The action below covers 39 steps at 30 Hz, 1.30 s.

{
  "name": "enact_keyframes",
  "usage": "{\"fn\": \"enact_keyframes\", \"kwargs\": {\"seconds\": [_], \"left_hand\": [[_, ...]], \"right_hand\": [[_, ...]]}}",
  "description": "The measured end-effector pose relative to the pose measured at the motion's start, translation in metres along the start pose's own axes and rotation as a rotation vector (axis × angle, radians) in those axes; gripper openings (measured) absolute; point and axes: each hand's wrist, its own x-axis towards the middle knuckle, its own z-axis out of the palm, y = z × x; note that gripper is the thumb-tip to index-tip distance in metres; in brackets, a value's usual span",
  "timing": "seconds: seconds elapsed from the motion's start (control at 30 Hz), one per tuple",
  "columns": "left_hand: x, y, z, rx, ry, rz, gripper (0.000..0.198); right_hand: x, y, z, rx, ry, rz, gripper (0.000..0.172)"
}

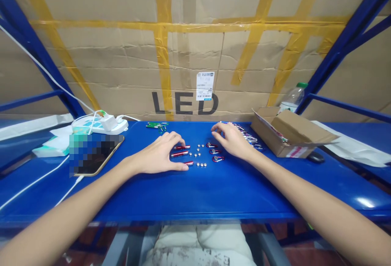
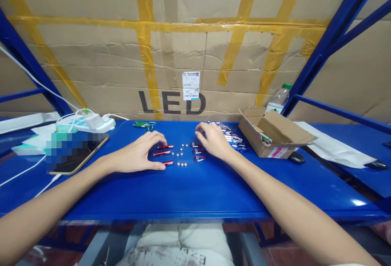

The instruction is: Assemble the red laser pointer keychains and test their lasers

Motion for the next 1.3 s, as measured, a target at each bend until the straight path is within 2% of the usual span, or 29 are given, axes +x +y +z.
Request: {"fn": "enact_keyframes", "kwargs": {"seconds": [0.13, 0.27, 0.37, 0.5, 0.67, 0.97, 1.3], "left_hand": [[-0.001, 0.003, -0.001, -0.034, 0.010, 0.039, 0.055], [0.000, 0.002, 0.000, -0.044, 0.093, 0.124, 0.034], [0.000, 0.001, 0.002, -0.027, 0.118, 0.162, 0.028], [-0.001, 0.005, 0.005, -0.057, 0.066, 0.194, 0.025], [-0.003, 0.007, 0.014, -0.005, -0.009, 0.212, 0.029], [-0.001, 0.008, 0.017, -0.043, -0.030, 0.216, 0.020], [0.001, 0.011, 0.016, -0.276, 0.186, 0.092, 0.018]], "right_hand": [[-0.001, -0.002, 0.002, 0.014, 0.002, 0.002, 0.013], [-0.002, -0.008, 0.001, 0.036, 0.010, -0.008, 0.014], [-0.003, -0.012, -0.001, 0.054, 0.027, -0.015, 0.012], [-0.005, -0.021, -0.003, 0.073, 0.024, -0.036, 0.011], [-0.009, -0.030, -0.004, 0.072, -0.043, -0.074, 0.010], [-0.010, -0.031, -0.001, 0.067, -0.060, -0.129, 0.013], [-0.012, -0.035, 0.001, 0.078, -0.089, -0.157, 0.015]]}}
